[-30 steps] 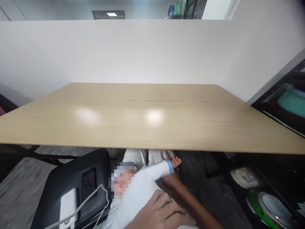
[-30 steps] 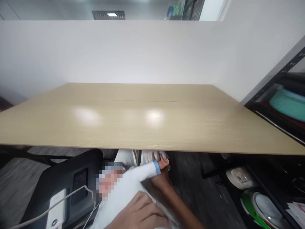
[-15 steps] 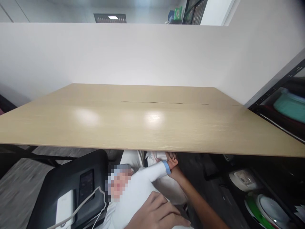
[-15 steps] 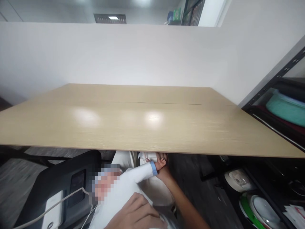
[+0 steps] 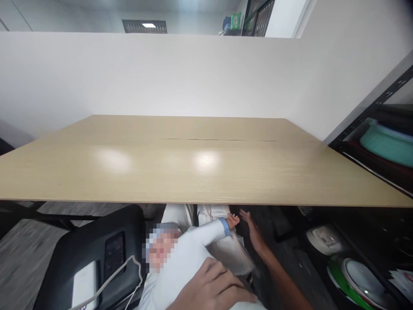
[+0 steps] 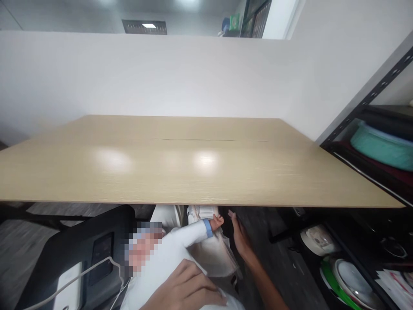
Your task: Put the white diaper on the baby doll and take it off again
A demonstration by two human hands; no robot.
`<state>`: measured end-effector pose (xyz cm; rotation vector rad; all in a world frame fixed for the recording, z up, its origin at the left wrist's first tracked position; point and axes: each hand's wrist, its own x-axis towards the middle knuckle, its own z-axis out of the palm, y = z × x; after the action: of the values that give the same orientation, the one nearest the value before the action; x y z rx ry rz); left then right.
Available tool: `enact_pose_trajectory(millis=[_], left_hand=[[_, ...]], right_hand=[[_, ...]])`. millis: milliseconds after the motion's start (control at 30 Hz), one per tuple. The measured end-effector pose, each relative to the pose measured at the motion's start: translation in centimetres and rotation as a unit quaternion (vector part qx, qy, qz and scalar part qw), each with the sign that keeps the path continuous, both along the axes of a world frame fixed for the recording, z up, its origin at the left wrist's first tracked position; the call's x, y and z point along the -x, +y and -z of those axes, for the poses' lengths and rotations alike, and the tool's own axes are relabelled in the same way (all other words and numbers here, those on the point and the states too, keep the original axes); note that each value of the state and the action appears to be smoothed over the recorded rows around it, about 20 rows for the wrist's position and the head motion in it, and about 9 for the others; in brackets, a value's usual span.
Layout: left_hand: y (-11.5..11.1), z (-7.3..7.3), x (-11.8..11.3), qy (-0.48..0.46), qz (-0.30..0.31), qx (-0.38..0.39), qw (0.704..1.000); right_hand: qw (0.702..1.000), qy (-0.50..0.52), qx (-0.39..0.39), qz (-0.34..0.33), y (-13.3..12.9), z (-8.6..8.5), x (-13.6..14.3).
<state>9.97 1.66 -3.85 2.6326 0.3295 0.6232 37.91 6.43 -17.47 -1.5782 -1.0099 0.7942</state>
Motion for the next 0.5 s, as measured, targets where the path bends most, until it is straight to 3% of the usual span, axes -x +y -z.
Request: enact_pose_trajectory(millis=[100, 133, 200, 300, 400, 500], left_hand=[[-0.1, -0.2, 0.2, -0.001, -0.002, -0.006, 1.000], [-0.2, -0.2, 0.2, -0.002, -0.002, -0.006, 1.000], [-0.3, -0.1, 0.2, -0.007, -0.004, 0.001, 1.000], [-0.3, -0.1, 0.1, -0.012, -0.008, 0.014, 1.000], [0.1, -0.6, 0.3, 0.017, 0.009, 0.022, 1.000], [-0.1, -0.9, 1.6, 0.032, 0.033, 0.035, 0.998]], right_hand=[[0.998, -0.055, -0.020, 0.002, -3.0, -3.5, -0.7], [0.993, -0.114, -0.039, -0.017, -3.8, -5.1, -0.4], [0.967, -0.223, -0.091, -0.078, -4.7, -8.3, 1.2], [0.905, -0.329, -0.106, -0.247, -3.9, -11.8, 4.6], [0.839, -0.396, -0.071, -0.365, -1.5, -13.1, 7.4], [0.797, -0.440, -0.017, -0.414, 0.4, -13.5, 9.0]])
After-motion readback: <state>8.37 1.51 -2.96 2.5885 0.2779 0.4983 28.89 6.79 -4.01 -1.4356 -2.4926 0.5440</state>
